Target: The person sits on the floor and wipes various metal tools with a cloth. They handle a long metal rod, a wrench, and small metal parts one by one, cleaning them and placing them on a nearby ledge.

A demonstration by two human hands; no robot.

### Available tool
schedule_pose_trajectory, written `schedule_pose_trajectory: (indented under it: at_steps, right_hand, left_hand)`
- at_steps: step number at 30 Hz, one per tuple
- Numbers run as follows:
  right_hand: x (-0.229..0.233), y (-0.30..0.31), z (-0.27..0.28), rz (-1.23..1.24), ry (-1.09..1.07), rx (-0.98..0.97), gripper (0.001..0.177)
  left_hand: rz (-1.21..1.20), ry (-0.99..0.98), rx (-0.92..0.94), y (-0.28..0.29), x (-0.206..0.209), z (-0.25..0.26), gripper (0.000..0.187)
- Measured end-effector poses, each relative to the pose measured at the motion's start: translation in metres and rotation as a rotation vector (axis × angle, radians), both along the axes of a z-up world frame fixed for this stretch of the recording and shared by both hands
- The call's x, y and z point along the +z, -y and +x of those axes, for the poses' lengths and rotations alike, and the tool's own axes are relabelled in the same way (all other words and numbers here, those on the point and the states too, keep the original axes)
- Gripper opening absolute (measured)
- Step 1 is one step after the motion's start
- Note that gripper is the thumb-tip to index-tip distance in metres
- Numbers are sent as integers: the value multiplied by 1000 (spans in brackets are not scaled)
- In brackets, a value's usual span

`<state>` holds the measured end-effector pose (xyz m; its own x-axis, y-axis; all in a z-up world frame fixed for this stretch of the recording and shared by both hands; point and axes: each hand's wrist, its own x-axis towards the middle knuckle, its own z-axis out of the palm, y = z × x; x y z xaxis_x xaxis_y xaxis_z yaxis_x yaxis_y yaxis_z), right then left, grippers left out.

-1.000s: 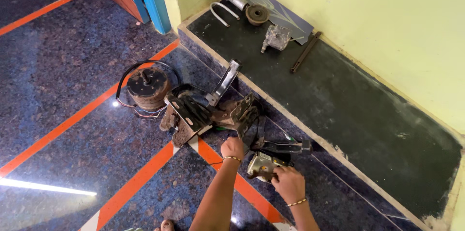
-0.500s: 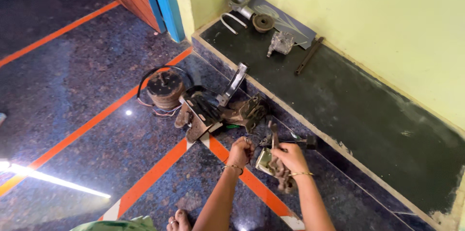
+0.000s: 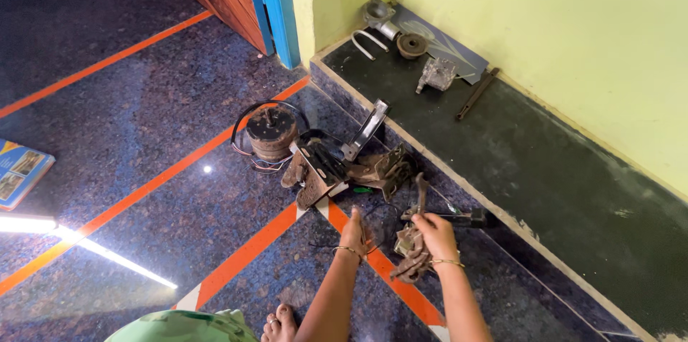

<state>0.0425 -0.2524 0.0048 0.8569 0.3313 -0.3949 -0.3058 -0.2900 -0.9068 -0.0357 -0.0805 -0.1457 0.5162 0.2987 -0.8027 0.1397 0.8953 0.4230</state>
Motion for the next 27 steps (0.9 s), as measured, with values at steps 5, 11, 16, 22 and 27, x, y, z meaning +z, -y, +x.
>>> schedule_pose_trajectory:
  at_steps: [5,11,16,22,27]
  right_hand:
    - [-39,16,14,71,20,-85,24]
    - [-55,23,24,81,-33,-104,21]
    - [-39,22,26,123,-55,-113,21]
    - [5,3,30,107,64,-132,21]
    - [57,-31,15,1,310,47,22]
  left_hand:
    - [27,167,220,-10,-10,-2,48]
    - [-81,178,106,-17,-6,24,49]
    - [637,-161,-304,-16,9,28,38]
    - [1287,-351,-659,-12,58,41,29]
    - [685,410,-302,7,184,60,29]
